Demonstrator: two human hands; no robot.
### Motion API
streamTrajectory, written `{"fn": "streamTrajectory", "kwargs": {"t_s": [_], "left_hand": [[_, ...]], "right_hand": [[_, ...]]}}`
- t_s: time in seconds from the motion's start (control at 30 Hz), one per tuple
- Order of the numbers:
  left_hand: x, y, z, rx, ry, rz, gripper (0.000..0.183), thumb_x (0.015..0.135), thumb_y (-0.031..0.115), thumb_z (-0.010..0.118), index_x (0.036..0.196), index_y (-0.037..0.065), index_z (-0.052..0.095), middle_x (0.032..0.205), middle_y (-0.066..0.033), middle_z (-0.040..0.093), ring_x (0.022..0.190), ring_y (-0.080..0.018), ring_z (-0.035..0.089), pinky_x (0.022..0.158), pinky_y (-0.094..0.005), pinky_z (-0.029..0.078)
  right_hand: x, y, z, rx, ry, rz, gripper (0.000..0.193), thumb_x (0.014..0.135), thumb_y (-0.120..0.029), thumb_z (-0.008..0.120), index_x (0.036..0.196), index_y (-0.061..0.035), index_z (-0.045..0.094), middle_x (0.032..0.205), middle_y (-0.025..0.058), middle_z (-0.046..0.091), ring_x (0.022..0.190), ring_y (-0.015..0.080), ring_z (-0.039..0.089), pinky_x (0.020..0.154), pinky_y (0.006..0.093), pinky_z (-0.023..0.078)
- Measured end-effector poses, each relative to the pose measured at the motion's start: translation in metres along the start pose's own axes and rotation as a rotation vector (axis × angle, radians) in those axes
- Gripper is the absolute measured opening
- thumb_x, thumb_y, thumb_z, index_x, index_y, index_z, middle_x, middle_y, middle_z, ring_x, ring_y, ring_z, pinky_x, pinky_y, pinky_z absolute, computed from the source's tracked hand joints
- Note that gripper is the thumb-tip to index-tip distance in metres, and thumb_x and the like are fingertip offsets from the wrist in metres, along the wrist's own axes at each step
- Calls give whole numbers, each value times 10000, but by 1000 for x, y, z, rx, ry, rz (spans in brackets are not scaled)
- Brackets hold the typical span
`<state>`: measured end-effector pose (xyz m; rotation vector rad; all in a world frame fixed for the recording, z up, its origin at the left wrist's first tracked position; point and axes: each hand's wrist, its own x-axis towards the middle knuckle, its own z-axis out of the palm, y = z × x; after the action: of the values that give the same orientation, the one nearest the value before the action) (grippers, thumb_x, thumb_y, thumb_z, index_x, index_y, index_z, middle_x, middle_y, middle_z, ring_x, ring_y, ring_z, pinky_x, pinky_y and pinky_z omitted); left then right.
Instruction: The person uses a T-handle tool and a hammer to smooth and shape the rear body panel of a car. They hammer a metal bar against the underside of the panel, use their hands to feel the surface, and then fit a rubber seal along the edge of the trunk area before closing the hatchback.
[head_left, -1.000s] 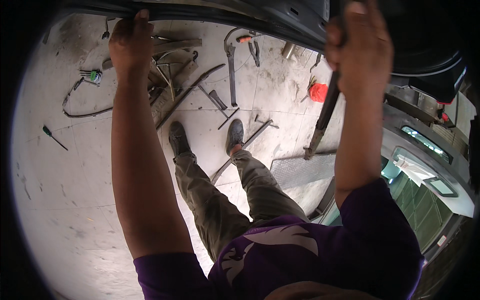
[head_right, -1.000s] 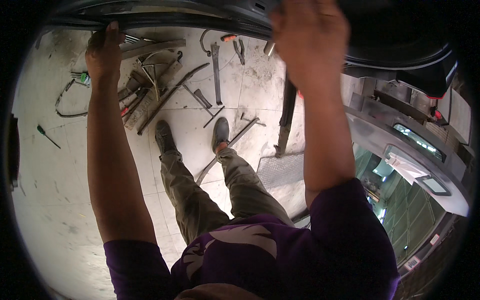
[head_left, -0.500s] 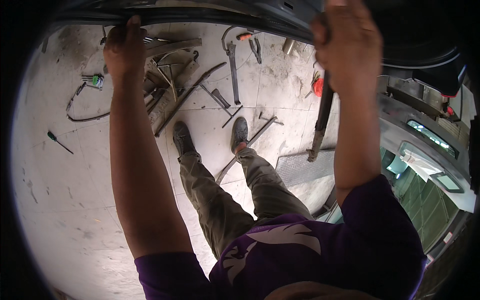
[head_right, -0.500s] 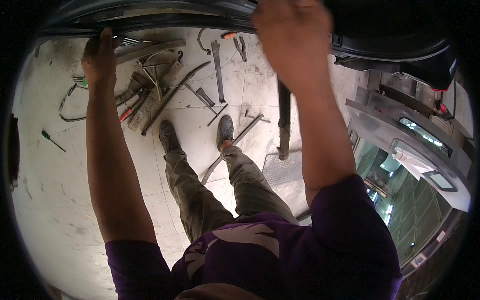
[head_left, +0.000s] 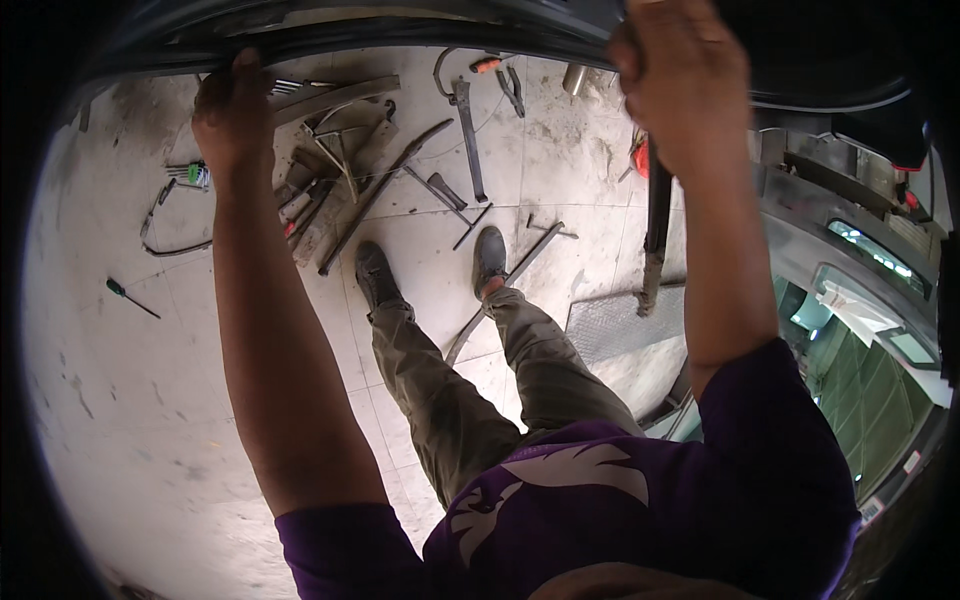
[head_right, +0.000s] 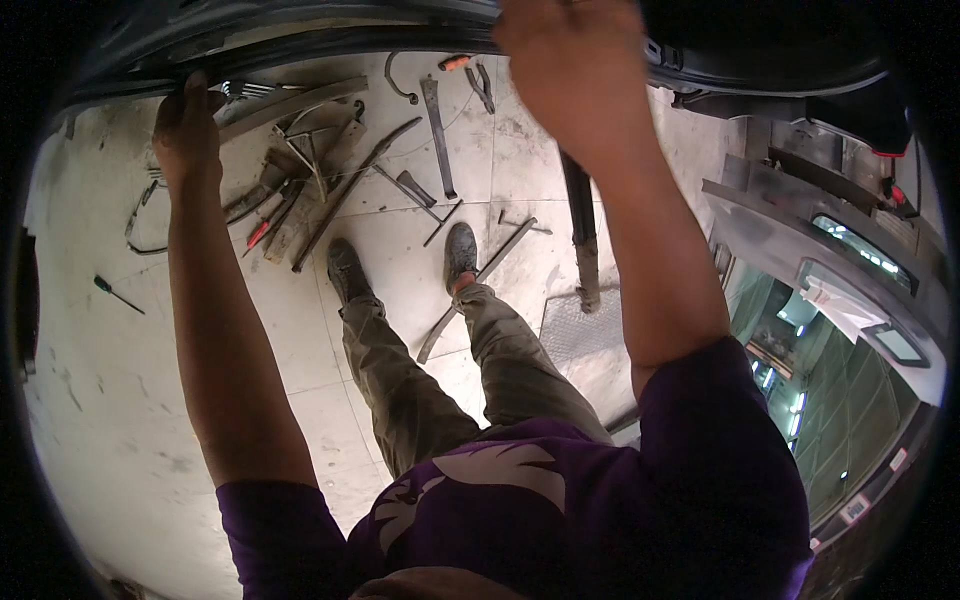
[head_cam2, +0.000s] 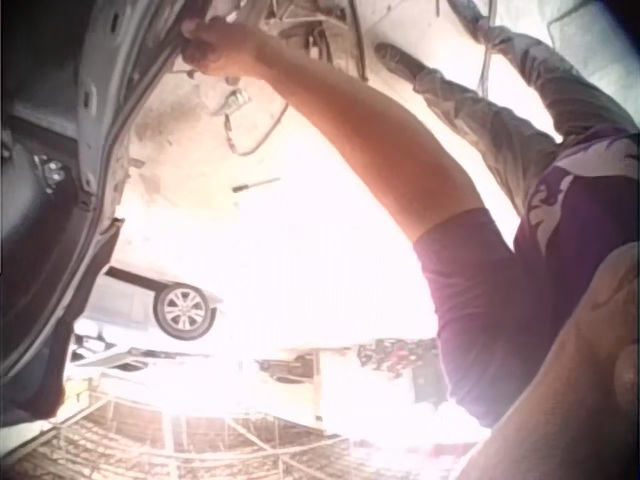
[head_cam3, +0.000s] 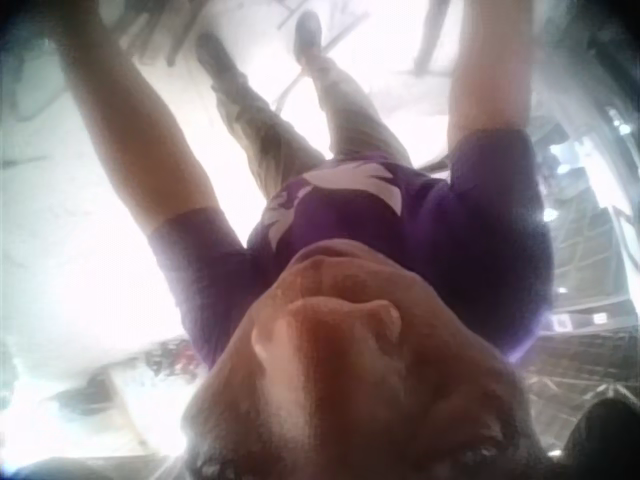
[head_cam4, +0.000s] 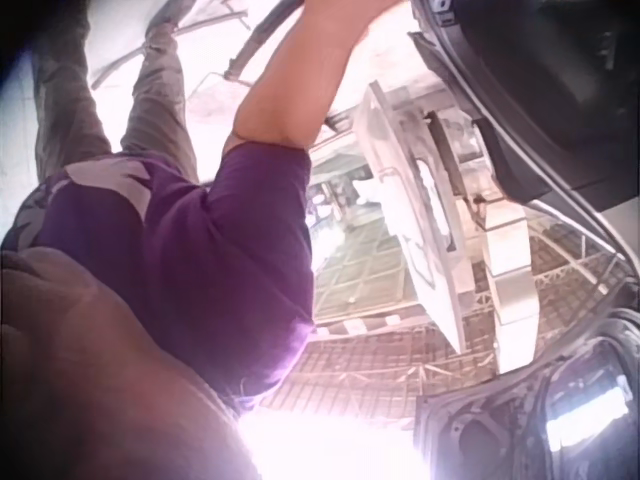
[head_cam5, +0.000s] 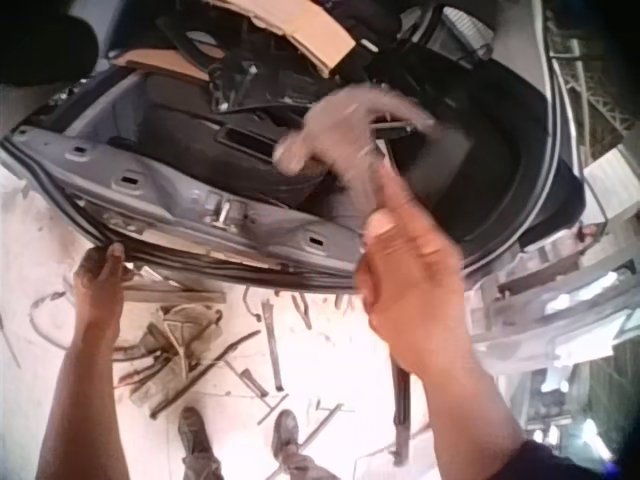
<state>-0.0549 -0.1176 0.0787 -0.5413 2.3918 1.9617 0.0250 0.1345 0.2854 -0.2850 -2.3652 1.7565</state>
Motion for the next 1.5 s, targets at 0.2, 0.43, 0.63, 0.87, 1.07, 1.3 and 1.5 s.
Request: {"fn": "streamTrajectory", "kwargs": {"t_s": [0.2,0.43,0.63,0.87,1.07,1.3,1.5], "left_hand": [[0,5,5,-102,2,-7,369,907,357,613,1004,3,655,822,-73,692,755,-106,590,691,-264,428],[-8,19,7,-13,22,-16,349,918,338,595,1023,11,657,812,-54,690,685,-98,541,653,-263,404],[-7,11,8,-70,48,-30,343,918,335,590,1008,10,656,807,-56,688,662,-89,512,615,-260,393],[6,-3,5,149,-15,143,326,911,311,613,1010,2,647,842,-73,695,769,-136,610,710,-270,439],[-2,-3,4,-42,-3,52,361,910,322,616,1050,-10,631,909,-91,695,823,-136,626,714,-269,446],[0,-4,7,-155,11,43,372,889,359,623,996,4,647,821,-61,679,744,-115,587,663,-261,428],[-8,9,4,-75,29,39,347,884,361,616,892,15,625,766,-80,649,699,-165,574,644,-307,432]], "right_hand": [[-8,17,0,469,3,146,423,992,-152,452,1415,-157,433,704,-25,510,586,41,448,537,131,347],[-4,28,-11,-160,-70,123,413,983,-104,472,1394,-141,466,787,-61,541,590,43,400,551,183,358],[-8,-16,15,67,147,-129,442,995,-124,451,1433,-142,398,986,-17,622,592,36,414,539,165,352],[-4,46,17,-514,-107,-11,452,966,-107,470,1413,-79,412,1082,111,670,822,178,621,746,299,491],[1,-14,21,96,172,102,451,981,-128,457,1428,-165,407,684,10,554,489,45,419,436,190,366],[-5,40,46,-554,-30,-84,430,980,-129,475,1407,-114,434,678,-18,499,583,46,430,525,187,381],[-2,24,32,-221,-95,79,435,982,-191,492,1405,-115,427,689,-12,490,579,64,433,507,198,365]]}}
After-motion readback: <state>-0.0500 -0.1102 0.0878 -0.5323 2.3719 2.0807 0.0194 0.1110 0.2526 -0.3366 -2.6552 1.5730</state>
